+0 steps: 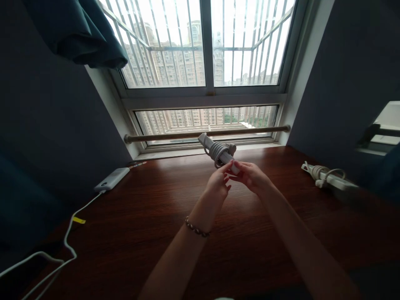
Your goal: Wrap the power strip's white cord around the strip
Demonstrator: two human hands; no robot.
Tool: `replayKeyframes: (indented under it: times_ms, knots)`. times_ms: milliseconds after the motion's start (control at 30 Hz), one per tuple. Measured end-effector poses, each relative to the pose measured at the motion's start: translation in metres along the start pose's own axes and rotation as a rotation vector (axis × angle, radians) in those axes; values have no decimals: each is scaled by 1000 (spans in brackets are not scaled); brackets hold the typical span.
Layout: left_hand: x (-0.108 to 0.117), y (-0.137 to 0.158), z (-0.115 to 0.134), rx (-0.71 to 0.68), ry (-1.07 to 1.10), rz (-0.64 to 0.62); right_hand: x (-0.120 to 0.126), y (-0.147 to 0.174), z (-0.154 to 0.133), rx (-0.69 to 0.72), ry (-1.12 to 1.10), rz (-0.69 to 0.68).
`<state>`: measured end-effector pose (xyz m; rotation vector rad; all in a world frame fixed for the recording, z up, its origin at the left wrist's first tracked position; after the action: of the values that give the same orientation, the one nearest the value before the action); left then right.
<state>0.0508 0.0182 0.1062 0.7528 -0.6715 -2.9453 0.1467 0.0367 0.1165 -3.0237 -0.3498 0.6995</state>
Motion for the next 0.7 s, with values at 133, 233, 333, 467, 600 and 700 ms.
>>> replayKeyframes:
  times_ms: [133, 233, 333, 467, 600, 700]
  knots:
    - [-30, 9, -54, -50, -124, -215, 58, 40, 4, 41, -116, 239]
    - [-29, 19, -98, 56, -242, -342, 109, 76, 2, 60, -108, 401]
    - [-9, 22, -119, 114, -308, -439, 163, 107, -12, 155, 72, 548]
    - [24, 12, -109, 44, -235, -505, 218, 138, -41, 289, 672, 786]
    - [55, -9, -91, -23, -38, -452, 240, 145, -56, 338, 1315, 920]
    - [73, -24, -86, -55, 23, -393, 258, 143, -53, 429, 1505, 982]
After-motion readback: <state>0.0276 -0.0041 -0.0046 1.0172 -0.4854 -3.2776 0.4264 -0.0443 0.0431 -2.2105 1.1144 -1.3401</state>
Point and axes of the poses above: each hand's wrist, its own y-axis away from the middle knuckle, its own x-axis out of the back of the hand, z = x × y, the point moved 7 cm from there along -y, towards the middle knuckle
